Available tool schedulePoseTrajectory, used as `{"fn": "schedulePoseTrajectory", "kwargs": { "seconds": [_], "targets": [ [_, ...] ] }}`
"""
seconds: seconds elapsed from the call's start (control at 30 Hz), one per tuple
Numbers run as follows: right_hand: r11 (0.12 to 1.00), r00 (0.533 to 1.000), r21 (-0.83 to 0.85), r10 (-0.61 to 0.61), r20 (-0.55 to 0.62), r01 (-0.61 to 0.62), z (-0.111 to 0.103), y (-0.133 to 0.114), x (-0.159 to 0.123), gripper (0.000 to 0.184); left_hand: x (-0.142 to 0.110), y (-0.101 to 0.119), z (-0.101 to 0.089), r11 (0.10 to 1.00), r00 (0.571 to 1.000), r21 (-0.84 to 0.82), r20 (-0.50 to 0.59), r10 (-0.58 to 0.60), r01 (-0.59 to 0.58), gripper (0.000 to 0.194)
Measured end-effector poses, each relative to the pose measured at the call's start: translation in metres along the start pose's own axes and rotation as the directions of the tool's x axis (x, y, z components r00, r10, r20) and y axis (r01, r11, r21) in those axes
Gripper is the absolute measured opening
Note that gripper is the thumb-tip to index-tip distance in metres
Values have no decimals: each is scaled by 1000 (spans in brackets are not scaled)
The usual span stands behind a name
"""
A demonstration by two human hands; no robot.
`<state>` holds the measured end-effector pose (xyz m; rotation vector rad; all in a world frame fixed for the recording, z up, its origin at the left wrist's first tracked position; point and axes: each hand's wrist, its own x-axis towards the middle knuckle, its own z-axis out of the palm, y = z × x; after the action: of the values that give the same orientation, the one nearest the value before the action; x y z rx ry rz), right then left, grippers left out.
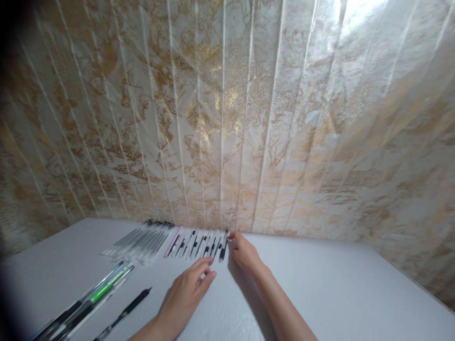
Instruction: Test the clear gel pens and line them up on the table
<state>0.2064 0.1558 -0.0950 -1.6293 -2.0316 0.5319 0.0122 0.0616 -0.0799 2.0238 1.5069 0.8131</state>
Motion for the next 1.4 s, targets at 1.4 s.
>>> {"fn": "schedulePoseTrajectory", "kwargs": {
  "seconds": [1.4],
  "targets": [
    [865,920,488,-277,277,114,-25,-84,-26,13,9,-4,6,533,960,-818,78,-269,216,62]
  ]
}}
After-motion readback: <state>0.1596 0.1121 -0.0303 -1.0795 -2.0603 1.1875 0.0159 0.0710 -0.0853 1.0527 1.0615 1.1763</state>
